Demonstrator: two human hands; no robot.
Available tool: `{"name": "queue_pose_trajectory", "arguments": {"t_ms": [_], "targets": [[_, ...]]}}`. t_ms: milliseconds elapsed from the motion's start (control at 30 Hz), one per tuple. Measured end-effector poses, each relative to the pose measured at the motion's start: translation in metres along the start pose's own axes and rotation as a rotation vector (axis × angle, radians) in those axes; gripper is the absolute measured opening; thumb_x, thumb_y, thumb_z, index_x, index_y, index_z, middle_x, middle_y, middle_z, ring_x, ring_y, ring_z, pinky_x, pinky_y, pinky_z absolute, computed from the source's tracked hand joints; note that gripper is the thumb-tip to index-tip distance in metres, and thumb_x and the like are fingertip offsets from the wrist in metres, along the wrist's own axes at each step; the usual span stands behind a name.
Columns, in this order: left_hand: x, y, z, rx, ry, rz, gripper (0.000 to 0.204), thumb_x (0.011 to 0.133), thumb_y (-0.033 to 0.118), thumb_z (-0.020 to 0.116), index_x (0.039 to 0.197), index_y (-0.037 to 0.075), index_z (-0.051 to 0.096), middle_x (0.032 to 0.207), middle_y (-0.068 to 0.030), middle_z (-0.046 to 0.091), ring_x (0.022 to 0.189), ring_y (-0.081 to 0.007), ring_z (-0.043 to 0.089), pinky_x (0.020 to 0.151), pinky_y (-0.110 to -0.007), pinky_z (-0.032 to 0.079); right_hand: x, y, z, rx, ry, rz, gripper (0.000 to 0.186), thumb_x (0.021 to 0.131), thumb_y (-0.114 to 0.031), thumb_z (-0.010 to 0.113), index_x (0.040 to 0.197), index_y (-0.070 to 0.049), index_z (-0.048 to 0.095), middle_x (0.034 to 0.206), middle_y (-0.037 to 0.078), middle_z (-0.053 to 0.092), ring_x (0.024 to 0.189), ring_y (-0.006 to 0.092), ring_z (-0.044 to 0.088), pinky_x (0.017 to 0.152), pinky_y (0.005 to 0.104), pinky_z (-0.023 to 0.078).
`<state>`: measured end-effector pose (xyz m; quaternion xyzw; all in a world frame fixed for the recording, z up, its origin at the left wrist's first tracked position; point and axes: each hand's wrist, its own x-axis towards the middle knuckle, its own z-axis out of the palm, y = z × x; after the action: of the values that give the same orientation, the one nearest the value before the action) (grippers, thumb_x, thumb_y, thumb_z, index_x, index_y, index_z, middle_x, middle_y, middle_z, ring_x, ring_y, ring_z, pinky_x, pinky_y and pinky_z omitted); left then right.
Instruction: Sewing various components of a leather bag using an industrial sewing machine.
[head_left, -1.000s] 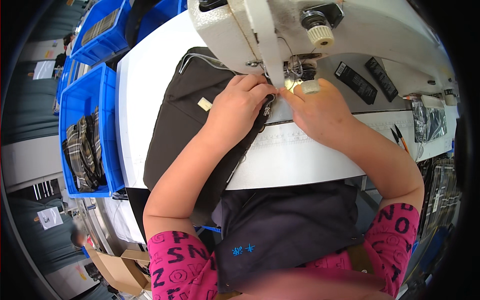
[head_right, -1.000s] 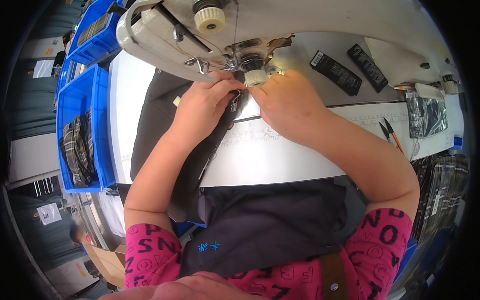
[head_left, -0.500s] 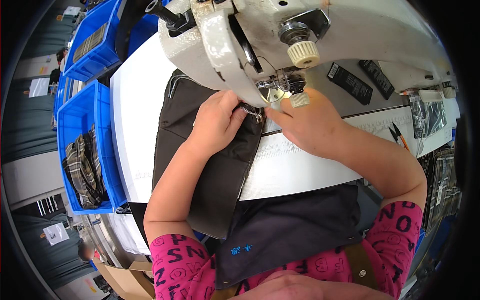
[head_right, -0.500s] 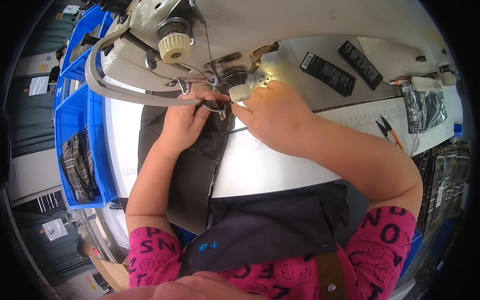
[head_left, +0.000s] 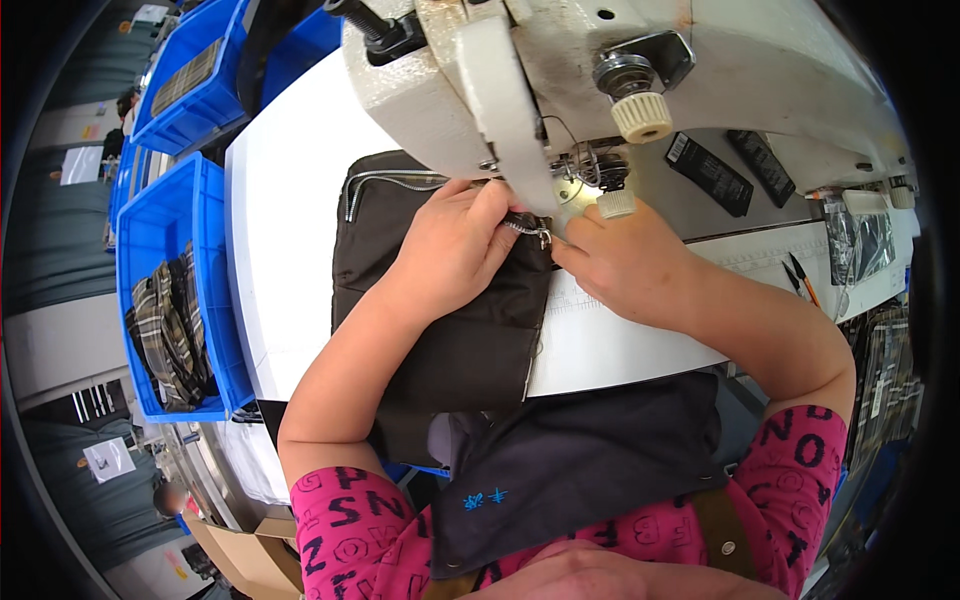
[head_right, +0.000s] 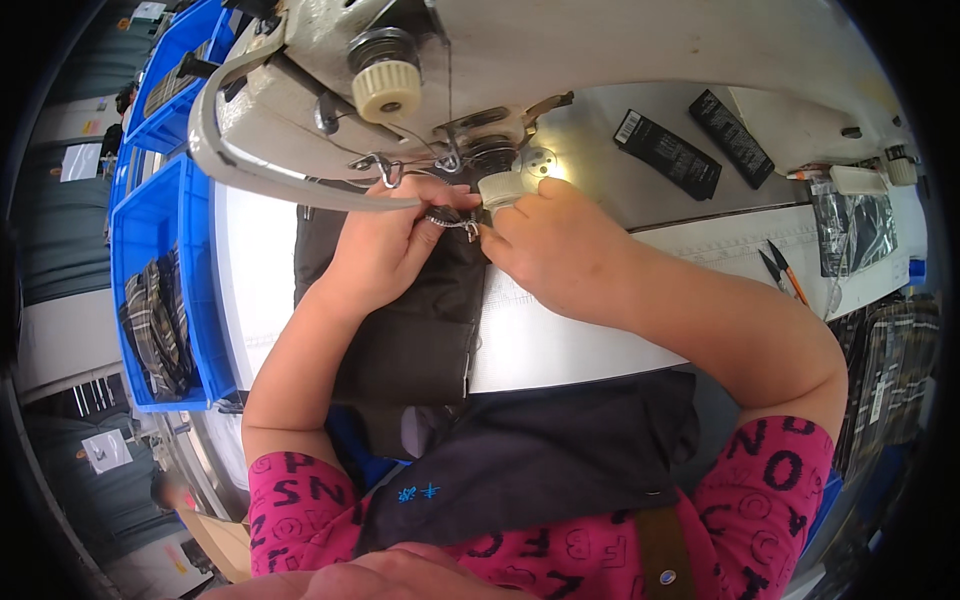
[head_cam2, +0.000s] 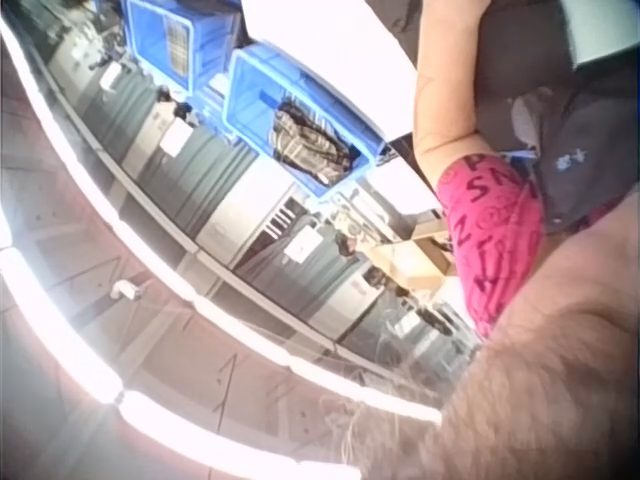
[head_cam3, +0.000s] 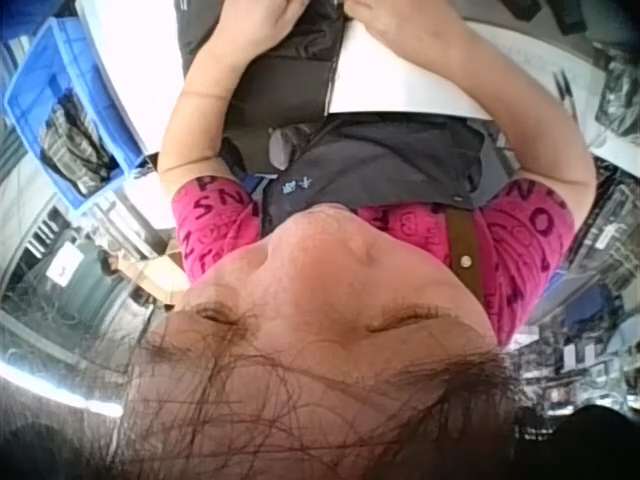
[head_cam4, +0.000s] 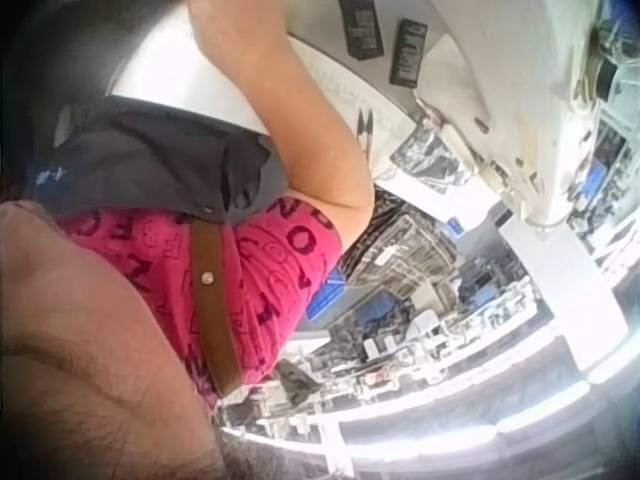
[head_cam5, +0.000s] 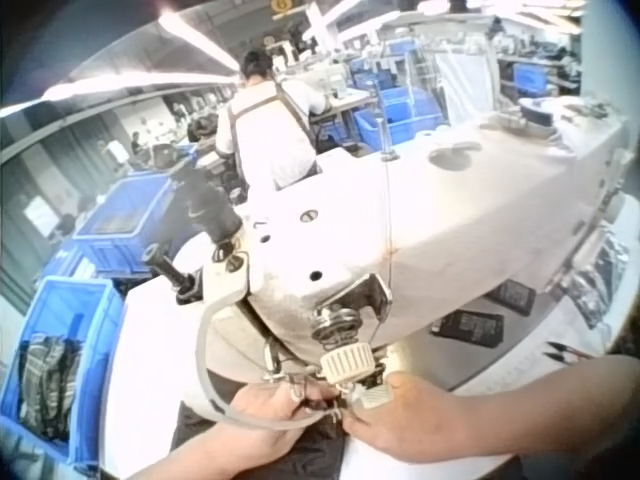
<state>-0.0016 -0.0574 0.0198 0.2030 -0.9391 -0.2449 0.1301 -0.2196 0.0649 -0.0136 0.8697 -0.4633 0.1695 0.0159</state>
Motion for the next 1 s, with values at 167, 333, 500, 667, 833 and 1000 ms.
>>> {"name": "queue_pose_trajectory", "arguments": {"t_ms": [167, 333, 500, 667, 833, 1000], "targets": [[-0.004, 0.015, 0.008, -0.001, 0.073, 0.033, 0.023, 0.088, -0.006, 0.065, 0.106, 0.004, 0.054, 0.118, -0.0111, 0.076, 0.114, -0.0346, 0.071, 0.092, -0.044, 0.057, 0.0, 0.005, -0.008, 0.004, -0.046, -0.021, 0.031, 0.084, -0.013, 0.066, 0.113, -0.007, 0.074, 0.085, 0.002, 0.063, 0.083, 0.0196, 0.065, 0.077, 0.0361, 0.047], [-0.01, 0.019, 0.017, 0.045, 0.116, 0.048, 0.026, 0.088, -0.006, 0.065, 0.109, 0.003, 0.052, 0.119, -0.0113, 0.076, 0.116, -0.0353, 0.07, 0.094, -0.046, 0.057, 0.0, 0.006, -0.013, 0.049, -0.067, 0.019, 0.029, 0.081, -0.011, 0.069, 0.109, -0.007, 0.074, 0.079, 0.003, 0.062, 0.081, 0.0222, 0.066, 0.075, 0.0382, 0.049], [-0.011, 0.019, 0.02, 0.09, 0.116, 0.021, 0.029, 0.087, -0.006, 0.065, 0.111, 0.003, 0.051, 0.121, -0.0114, 0.076, 0.117, -0.0346, 0.07, 0.096, -0.046, 0.057, 0.0, 0.007, -0.012, 0.046, -0.037, 0.012, 0.029, 0.08, -0.012, 0.07, 0.108, -0.007, 0.074, 0.078, 0.003, 0.063, 0.08, 0.0225, 0.066, 0.075, 0.0383, 0.049], [-0.007, 0.02, 0.021, 0.11, 0.139, 0.031, 0.03, 0.086, -0.006, 0.065, 0.111, 0.003, 0.051, 0.125, -0.0116, 0.075, 0.12, -0.0342, 0.069, 0.098, -0.046, 0.056, 0.001, 0.01, -0.009, 0.004, -0.002, 0.051, 0.028, 0.08, -0.012, 0.071, 0.107, -0.006, 0.073, 0.076, 0.003, 0.063, 0.078, 0.0235, 0.066, 0.076, 0.0388, 0.049], [-0.01, 0.016, 0.027, 0.059, 0.163, 0.031, 0.03, 0.084, -0.007, 0.064, 0.107, 0.003, 0.048, 0.132, -0.0118, 0.072, 0.124, -0.0345, 0.067, 0.101, -0.046, 0.053, 0.0, 0.016, -0.008, -0.029, -0.049, 0.106, 0.041, 0.077, -0.011, 0.076, 0.117, -0.01, 0.071, 0.083, 0.001, 0.061, 0.077, 0.0236, 0.064, 0.071, 0.0396, 0.05], [-0.012, 0.013, 0.032, 0.044, 0.242, 0.029, 0.028, 0.084, -0.004, 0.065, 0.106, 0.004, 0.05, 0.129, -0.0102, 0.072, 0.122, -0.0312, 0.067, 0.094, -0.044, 0.055, 0.003, 0.018, -0.013, -0.02, -0.036, 0.1, 0.03, 0.082, -0.011, 0.074, 0.112, -0.01, 0.072, 0.075, 0.004, 0.067, 0.076, 0.0249, 0.068, 0.07, 0.0412, 0.05]]}}
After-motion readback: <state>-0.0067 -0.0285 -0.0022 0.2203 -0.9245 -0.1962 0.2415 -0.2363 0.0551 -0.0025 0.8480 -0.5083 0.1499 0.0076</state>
